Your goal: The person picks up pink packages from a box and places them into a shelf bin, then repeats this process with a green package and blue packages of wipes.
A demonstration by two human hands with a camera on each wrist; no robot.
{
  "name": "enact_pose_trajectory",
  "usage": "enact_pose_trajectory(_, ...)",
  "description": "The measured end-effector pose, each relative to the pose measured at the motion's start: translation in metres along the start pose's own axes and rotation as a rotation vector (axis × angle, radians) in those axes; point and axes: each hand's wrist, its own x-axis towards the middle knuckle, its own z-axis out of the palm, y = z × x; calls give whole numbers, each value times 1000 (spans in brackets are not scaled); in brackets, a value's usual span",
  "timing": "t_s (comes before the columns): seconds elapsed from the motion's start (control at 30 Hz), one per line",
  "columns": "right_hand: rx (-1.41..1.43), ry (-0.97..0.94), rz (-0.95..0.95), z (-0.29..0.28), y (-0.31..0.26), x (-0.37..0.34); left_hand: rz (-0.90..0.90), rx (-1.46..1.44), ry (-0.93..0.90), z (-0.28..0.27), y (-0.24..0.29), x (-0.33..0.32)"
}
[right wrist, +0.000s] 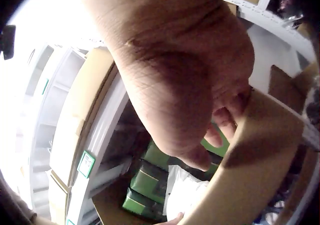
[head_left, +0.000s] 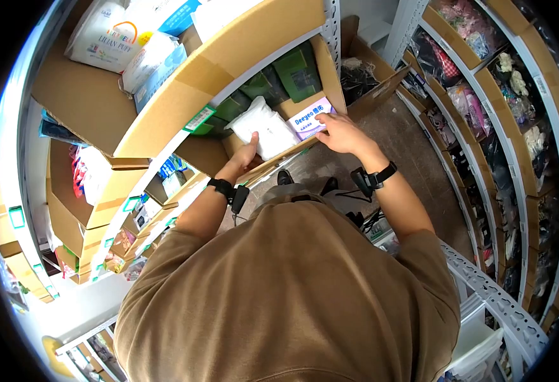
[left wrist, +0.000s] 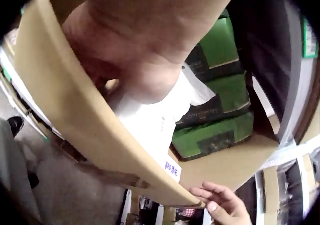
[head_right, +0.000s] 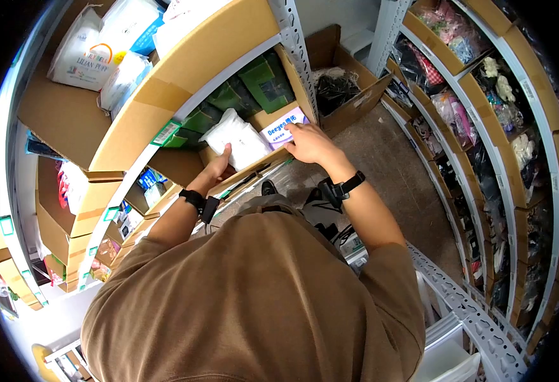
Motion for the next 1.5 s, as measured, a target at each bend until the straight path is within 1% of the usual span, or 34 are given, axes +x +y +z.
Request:
enact_pose_trajectory(0.07, 12, 9, 5, 0, 2, -2, -90, 562, 3, -10, 10, -7)
enact_pose_trajectory(0.1, 150, 80, -48, 2, 5, -4, 38, 843, 132, -8, 25, -32)
enact_pose_trajectory(0.13, 289, 150, -101, 4, 8, -5, 39, 845, 131, -7, 27, -36)
enact_pose_trajectory(0.17, 291, 151, -100, 1, 7, -6, 283, 917, 212, -6, 27, -38)
enact_pose_trajectory(0.2, 393, 135, -90, -4, 4, -9, 528, 979, 291, -4, 34, -46)
enact_pose_trajectory(0.23, 495, 118, -79, -6, 3, -10, 569, 950, 248, 0, 44, -52)
enact_pose_trajectory(0.27, 497, 114, -76, -3, 4, -10, 583, 955, 246, 6, 55, -57)
enact_pose_trajectory(0.33, 670, -161, -19, 9, 12, -7, 827, 874, 138, 9, 55, -29)
enact_pose_trajectory(0.37, 665, -226, -25, 20, 16, -6, 824, 869, 139, 12, 50, -12)
enact_pose_trajectory(0.4, 463, -209, -110, 25, 16, -7, 828, 950, 80, 17, 47, 2)
enact_pose_trajectory(0.43, 431, -252, -117, 31, 15, -8, 832, 1029, 22, 20, 42, 14)
enact_pose_trajectory(0.5, 322, -326, -122, 39, 8, -8, 784, 1025, 1, 25, 49, 17)
enact_pose_trajectory(0.57, 264, -292, -133, 56, 7, -6, 735, 1027, -23, 24, 50, 19)
enact_pose_trajectory(0.63, 263, -270, -142, 72, 7, -5, 829, 946, -154, 13, 43, 18)
enact_pose_trajectory(0.67, 240, -198, -165, 77, 3, -6, 825, 947, -151, 7, 39, 17)
enact_pose_trajectory(0.7, 218, -125, -187, 79, 1, -6, 924, 1006, -165, 0, 33, 14)
enact_pose_trajectory(0.73, 223, -126, -188, 81, 0, -2, 1022, 1064, -180, -5, 26, 10)
enact_pose_trajectory(0.77, 285, -122, -173, 82, -1, 3, 1056, 1096, -185, -8, 26, -2)
enact_pose_trajectory(0.8, 346, -117, -157, 83, -1, 7, 1052, 1097, -185, -13, 23, -13)
enact_pose_trajectory(0.87, 338, -138, -111, 86, 0, 16, 1007, 850, -178, -20, 20, -36)
enact_pose_trajectory(0.9, 332, -156, -61, 86, -1, 20, 1031, 783, -71, -21, 19, -49)
enact_pose_trajectory(0.93, 331, -158, -63, 86, -2, 23, 1030, 782, -68, -25, 21, -59)
enact_pose_trajectory(1.0, 346, -106, -30, 83, -10, 28, 669, 603, -82, -38, 24, -78)
enact_pose_trajectory(1.03, 320, -105, 6, 79, -13, 33, 740, 591, -38, -46, 13, -78)
enact_pose_trajectory(1.07, 292, -104, 40, 72, -17, 40, 738, 585, -26, -50, 11, -84)
enact_pose_trajectory(1.13, 252, -2, -43, 78, -11, 60, 667, 617, -3, -60, 8, -96)
enact_pose_trajectory(1.2, 195, -28, 34, 65, -19, 74, 580, 656, -16, -69, 4, -100)
enact_pose_trajectory(1.23, 203, 75, -48, 69, -17, 81, 619, 619, 4, -73, -1, -100)
enact_pose_trajectory(1.33, 87, -157, 104, 44, -21, 113, 728, 551, 53, -82, -17, -93)
enact_pose_trajectory(1.37, 283, -88, 182, 30, -27, 122, 722, 525, 45, -84, -19, -92)
enact_pose_trajectory(1.4, 501, 67, 281, 26, -26, 144, 717, 500, 37, -87, -22, -90)
enact_pose_trajectory(1.43, 601, 135, 331, 14, -24, 164, 734, 505, 16, -91, -27, -86)
enact_pose_trajectory(1.47, 918, 228, 458, 8, -37, 175, 715, 478, 3, -94, -31, -83)
enact_pose_trajectory(1.5, 1001, 191, 596, -2, -49, 188, 719, 459, -8, -96, -32, -83)
